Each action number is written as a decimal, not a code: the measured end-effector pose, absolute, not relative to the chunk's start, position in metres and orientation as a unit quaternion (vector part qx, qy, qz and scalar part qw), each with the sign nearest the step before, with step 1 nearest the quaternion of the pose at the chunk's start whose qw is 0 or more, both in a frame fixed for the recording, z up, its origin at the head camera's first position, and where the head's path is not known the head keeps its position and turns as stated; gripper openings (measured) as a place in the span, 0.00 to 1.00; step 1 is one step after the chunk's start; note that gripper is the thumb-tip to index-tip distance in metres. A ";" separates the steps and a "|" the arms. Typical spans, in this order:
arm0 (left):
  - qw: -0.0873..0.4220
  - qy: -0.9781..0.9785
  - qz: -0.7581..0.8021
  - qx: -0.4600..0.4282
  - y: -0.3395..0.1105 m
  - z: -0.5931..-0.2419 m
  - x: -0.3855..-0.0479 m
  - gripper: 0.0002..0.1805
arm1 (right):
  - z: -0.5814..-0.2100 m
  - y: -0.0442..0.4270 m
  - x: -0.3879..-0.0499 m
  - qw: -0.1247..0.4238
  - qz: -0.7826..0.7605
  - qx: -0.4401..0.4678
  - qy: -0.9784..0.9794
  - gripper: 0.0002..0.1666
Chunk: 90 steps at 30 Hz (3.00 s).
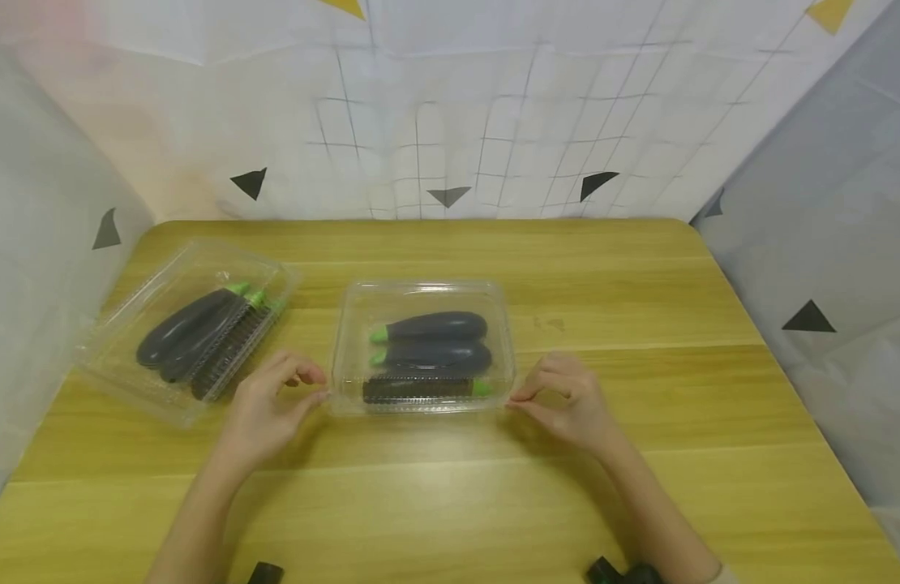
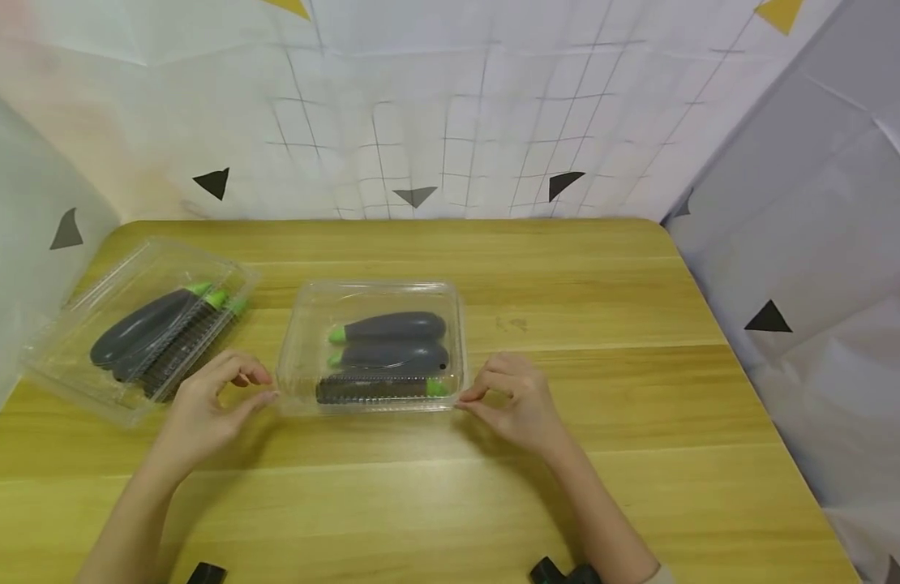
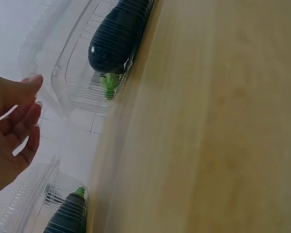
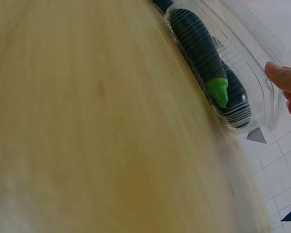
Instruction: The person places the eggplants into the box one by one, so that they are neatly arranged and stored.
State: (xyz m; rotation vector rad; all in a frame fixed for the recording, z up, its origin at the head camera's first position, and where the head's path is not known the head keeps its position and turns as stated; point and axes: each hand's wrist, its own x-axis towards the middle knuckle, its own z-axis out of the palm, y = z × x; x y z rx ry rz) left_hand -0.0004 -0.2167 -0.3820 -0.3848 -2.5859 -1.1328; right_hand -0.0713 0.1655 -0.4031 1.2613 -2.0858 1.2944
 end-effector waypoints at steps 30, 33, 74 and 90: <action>-0.127 -0.801 -0.583 0.045 -0.214 -0.383 0.005 0.26 | -0.411 0.171 -0.071 0.173 0.442 0.434 -0.766 0.14; -0.128 -0.790 -0.597 0.051 -0.213 -0.386 0.004 0.27 | -0.412 0.171 -0.072 0.179 0.443 0.436 -0.763 0.14; 0.078 -0.885 -0.458 -0.014 -0.205 -0.401 0.009 0.19 | -0.418 0.168 -0.067 0.238 0.391 0.423 -0.782 0.10; 0.275 -0.871 -0.280 -0.295 -0.219 -0.410 -0.005 0.12 | -0.418 0.168 -0.066 0.253 0.391 0.412 -0.783 0.10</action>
